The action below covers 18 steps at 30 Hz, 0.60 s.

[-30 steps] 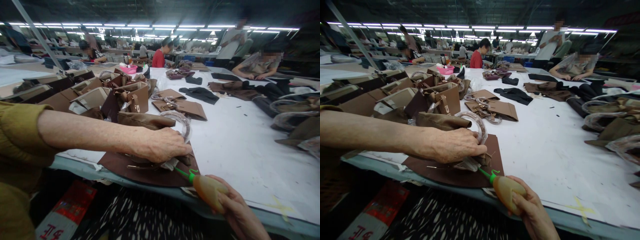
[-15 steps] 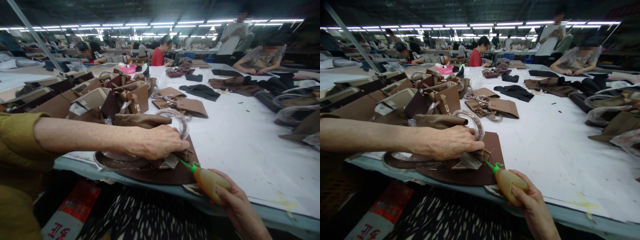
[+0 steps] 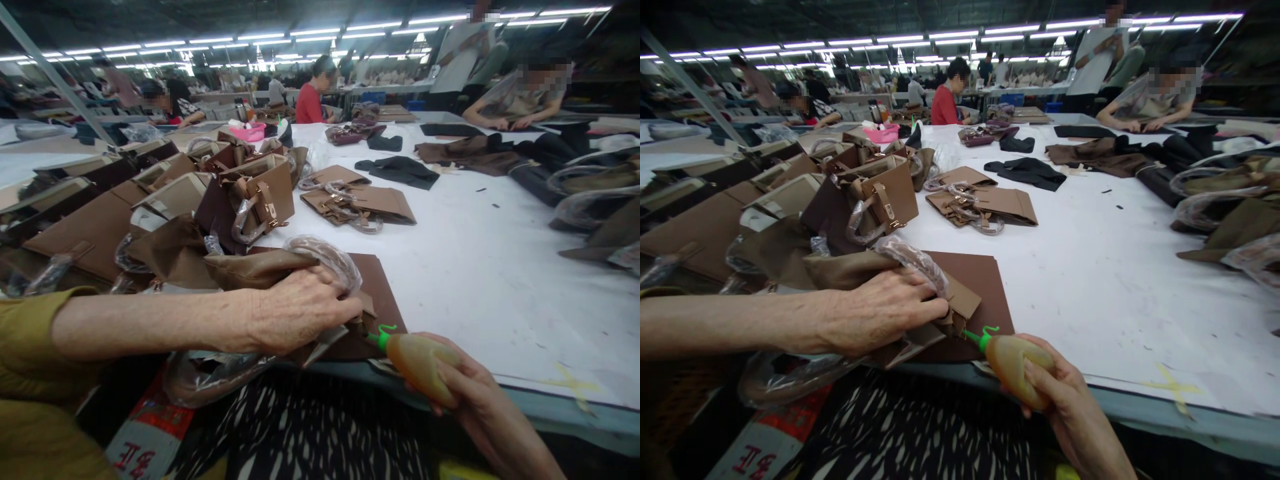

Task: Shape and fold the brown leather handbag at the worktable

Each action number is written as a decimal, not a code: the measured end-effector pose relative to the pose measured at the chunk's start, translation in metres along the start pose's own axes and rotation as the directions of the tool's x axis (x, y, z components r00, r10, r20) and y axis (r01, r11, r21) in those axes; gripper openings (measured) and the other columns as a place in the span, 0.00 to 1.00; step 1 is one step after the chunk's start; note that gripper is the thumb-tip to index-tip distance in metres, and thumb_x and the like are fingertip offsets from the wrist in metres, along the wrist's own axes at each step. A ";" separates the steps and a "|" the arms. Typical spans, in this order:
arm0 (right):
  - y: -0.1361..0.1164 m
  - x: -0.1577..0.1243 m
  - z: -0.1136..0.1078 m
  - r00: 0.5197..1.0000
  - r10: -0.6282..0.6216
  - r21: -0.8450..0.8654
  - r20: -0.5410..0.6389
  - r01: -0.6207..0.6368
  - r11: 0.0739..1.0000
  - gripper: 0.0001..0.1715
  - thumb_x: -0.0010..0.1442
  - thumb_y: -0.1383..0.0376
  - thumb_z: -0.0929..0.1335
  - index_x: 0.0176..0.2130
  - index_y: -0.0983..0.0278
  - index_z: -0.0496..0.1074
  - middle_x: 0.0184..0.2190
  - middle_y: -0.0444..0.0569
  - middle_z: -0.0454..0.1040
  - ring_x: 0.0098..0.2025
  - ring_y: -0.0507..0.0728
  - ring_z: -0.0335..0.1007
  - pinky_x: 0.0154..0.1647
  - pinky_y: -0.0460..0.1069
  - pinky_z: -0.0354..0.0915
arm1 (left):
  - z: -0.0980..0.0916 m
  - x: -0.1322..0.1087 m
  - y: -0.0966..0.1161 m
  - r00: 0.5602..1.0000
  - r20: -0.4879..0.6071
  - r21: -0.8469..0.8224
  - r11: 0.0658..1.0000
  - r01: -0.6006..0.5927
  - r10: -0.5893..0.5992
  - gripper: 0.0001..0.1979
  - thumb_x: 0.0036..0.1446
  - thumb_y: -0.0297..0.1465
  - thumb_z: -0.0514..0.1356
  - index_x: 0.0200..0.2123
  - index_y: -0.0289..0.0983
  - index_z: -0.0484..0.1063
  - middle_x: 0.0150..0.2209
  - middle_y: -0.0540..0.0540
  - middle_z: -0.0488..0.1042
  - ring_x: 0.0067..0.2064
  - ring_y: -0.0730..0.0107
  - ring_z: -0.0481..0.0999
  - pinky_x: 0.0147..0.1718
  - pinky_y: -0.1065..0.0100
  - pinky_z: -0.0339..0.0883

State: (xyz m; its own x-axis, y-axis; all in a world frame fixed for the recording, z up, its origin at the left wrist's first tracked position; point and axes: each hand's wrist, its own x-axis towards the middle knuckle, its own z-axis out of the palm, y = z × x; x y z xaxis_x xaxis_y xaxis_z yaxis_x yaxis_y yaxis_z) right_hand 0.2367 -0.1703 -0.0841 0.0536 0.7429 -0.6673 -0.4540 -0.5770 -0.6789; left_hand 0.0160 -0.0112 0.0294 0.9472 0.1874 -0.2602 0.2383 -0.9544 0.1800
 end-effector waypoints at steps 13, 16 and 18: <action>-0.010 -0.025 0.023 0.987 0.115 0.259 -0.116 -0.082 0.962 0.25 0.37 0.54 0.75 0.35 0.63 0.73 0.26 0.52 0.74 0.21 0.56 0.68 0.13 0.42 0.55 | 0.003 -0.004 -0.001 1.000 0.001 -0.039 0.999 -0.020 0.020 0.15 0.52 0.22 0.52 0.44 0.36 0.61 0.36 0.45 0.67 0.39 0.63 0.65 0.36 0.65 0.54; -0.015 -0.028 0.030 0.986 0.130 0.248 -0.107 -0.100 0.964 0.24 0.39 0.54 0.75 0.35 0.63 0.73 0.25 0.50 0.73 0.21 0.53 0.67 0.13 0.41 0.55 | 0.001 -0.004 0.000 1.000 0.014 -0.057 0.998 -0.021 0.022 0.15 0.51 0.22 0.52 0.44 0.35 0.62 0.36 0.45 0.67 0.39 0.63 0.65 0.36 0.64 0.54; -0.015 -0.024 0.027 0.989 0.126 0.198 -0.078 -0.109 0.974 0.23 0.40 0.54 0.74 0.36 0.64 0.73 0.24 0.50 0.72 0.20 0.53 0.67 0.14 0.41 0.55 | -0.001 -0.004 0.001 0.999 0.030 -0.067 0.997 -0.023 0.025 0.15 0.51 0.22 0.52 0.44 0.35 0.62 0.36 0.44 0.67 0.39 0.62 0.65 0.37 0.65 0.54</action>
State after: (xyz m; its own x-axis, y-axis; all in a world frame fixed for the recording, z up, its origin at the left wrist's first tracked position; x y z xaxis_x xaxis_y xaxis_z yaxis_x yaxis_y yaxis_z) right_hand 0.2181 -0.1703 -0.0495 0.0651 0.6352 -0.7696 -0.6239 -0.5760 -0.5282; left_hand 0.0125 -0.0123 0.0318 0.9460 0.1569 -0.2836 0.2307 -0.9405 0.2494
